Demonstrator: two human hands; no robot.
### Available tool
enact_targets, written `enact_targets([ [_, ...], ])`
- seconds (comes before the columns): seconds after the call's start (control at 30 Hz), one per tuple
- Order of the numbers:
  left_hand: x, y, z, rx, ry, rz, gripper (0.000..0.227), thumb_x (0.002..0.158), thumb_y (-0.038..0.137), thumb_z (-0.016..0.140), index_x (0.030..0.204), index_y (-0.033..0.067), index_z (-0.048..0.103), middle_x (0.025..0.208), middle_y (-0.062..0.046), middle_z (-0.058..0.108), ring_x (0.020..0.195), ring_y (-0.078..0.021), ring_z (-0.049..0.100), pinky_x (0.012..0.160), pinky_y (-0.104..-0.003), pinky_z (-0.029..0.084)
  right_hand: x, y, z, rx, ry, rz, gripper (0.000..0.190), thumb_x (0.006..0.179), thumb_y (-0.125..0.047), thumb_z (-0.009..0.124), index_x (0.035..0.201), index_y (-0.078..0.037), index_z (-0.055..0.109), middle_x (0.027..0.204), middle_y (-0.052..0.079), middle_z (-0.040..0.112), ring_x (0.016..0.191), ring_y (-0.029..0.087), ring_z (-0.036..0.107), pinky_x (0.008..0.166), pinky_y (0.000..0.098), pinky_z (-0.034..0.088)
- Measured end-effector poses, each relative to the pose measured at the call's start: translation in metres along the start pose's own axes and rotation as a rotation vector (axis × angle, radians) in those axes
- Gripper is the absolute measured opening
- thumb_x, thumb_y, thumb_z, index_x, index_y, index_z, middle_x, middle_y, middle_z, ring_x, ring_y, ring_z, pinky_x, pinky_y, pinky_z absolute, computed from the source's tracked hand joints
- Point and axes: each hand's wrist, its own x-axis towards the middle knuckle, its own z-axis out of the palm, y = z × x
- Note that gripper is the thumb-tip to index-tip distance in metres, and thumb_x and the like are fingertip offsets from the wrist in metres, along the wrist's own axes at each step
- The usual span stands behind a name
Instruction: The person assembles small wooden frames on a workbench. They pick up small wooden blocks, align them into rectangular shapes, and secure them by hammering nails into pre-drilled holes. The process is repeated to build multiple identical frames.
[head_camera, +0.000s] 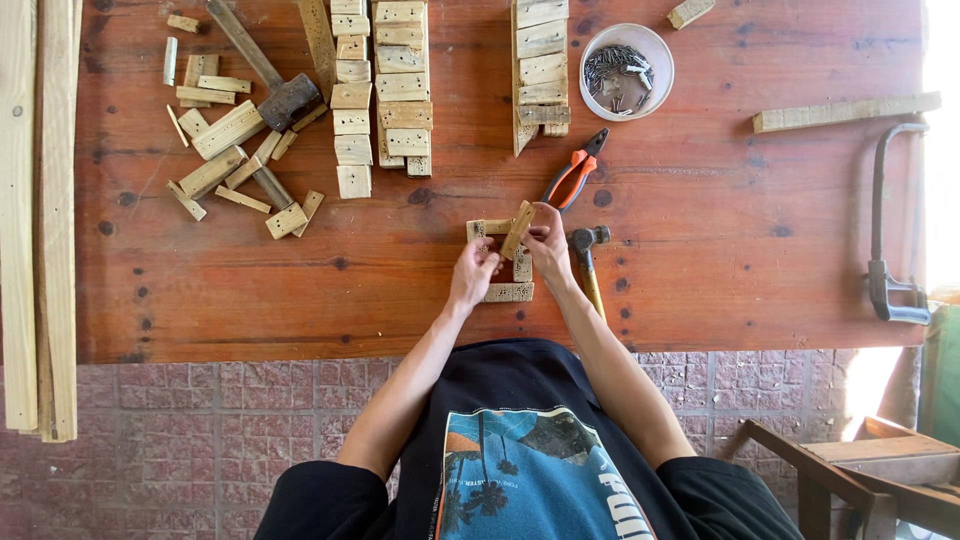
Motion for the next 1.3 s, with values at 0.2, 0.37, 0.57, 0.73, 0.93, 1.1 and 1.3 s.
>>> enact_targets([
  [0.2,0.005,0.009,-0.018,0.065,-0.061,-0.057,0.036,0.104,0.016,0.058,0.137,0.0035,0.054,0.098,-0.02,0.073,0.073,-0.0199,0.073,0.063,-0.029,0.061,0.003,-0.024,0.006,-0.446,-0.187,-0.209,0.063,0.088,-0.004,0.051,0.139,-0.037,0.065,0.09,0.017,0.06,0.078,0.028,0.062,0.07,0.0402,0.058],
  [0.37,0.035,-0.011,-0.035,0.307,0.051,0.145,0.043,0.094,0.011,0.066,0.136,0.0078,0.054,0.099,-0.023,0.068,0.086,-0.0383,0.069,0.083,-0.05,0.056,0.047,0.014,-0.002,-0.703,-0.385,-0.382,0.052,0.089,-0.003,0.052,0.135,-0.023,0.064,0.095,0.02,0.063,0.092,0.047,0.064,0.083,0.0552,0.052],
  [0.57,0.051,-0.009,-0.047,0.54,0.076,0.279,0.05,0.087,0.008,0.073,0.133,0.0232,0.059,0.096,-0.015,0.063,0.084,-0.0343,0.069,0.081,-0.047,0.057,0.069,0.026,0.01,-0.898,-0.374,-0.431,0.016,0.091,-0.015,0.059,0.106,-0.013,0.065,0.097,0.014,0.068,0.097,0.043,0.064,0.083,0.0559,0.054],
  [0.73,0.052,-0.004,-0.046,0.566,0.057,0.284,0.042,0.092,0.013,0.072,0.129,0.0263,0.059,0.098,-0.016,0.059,0.091,-0.0402,0.069,0.083,-0.051,0.058,0.085,0.052,0.014,-0.982,-0.358,-0.381,0.02,0.095,-0.023,0.057,0.113,-0.026,0.064,0.109,-0.001,0.071,0.108,0.032,0.063,0.086,0.05,0.055],
  [0.93,0.053,-0.011,-0.047,0.601,0.062,0.263,0.04,0.09,0.016,0.076,0.126,0.0264,0.06,0.108,-0.015,0.059,0.106,-0.0407,0.067,0.093,-0.049,0.057,0.06,0.015,0.012,-1.011,-0.341,-0.417,0.034,0.09,-0.022,0.066,0.123,-0.019,0.067,0.144,0.0,0.059,0.128,0.039,0.053,0.094,0.055,0.053],
  [1.1,0.049,-0.001,-0.049,0.597,0.025,0.236,0.035,0.095,0.018,0.071,0.127,0.0275,0.062,0.108,-0.014,0.059,0.105,-0.0389,0.068,0.092,-0.049,0.058,0.047,0.03,-0.017,-1.011,-0.227,-0.391,0.054,0.079,-0.009,0.071,0.132,-0.012,0.059,0.128,0.015,0.056,0.116,0.043,0.058,0.094,0.0545,0.055],
  [1.3,0.049,-0.005,-0.051,0.629,0.022,0.267,0.035,0.095,0.022,0.071,0.128,0.0282,0.062,0.109,-0.014,0.059,0.108,-0.0394,0.067,0.092,-0.05,0.057,0.054,0.056,-0.035,-0.96,-0.199,-0.403,0.04,0.086,-0.011,0.072,0.124,-0.015,0.059,0.109,0.014,0.06,0.102,0.042,0.064,0.089,0.05,0.056],
])
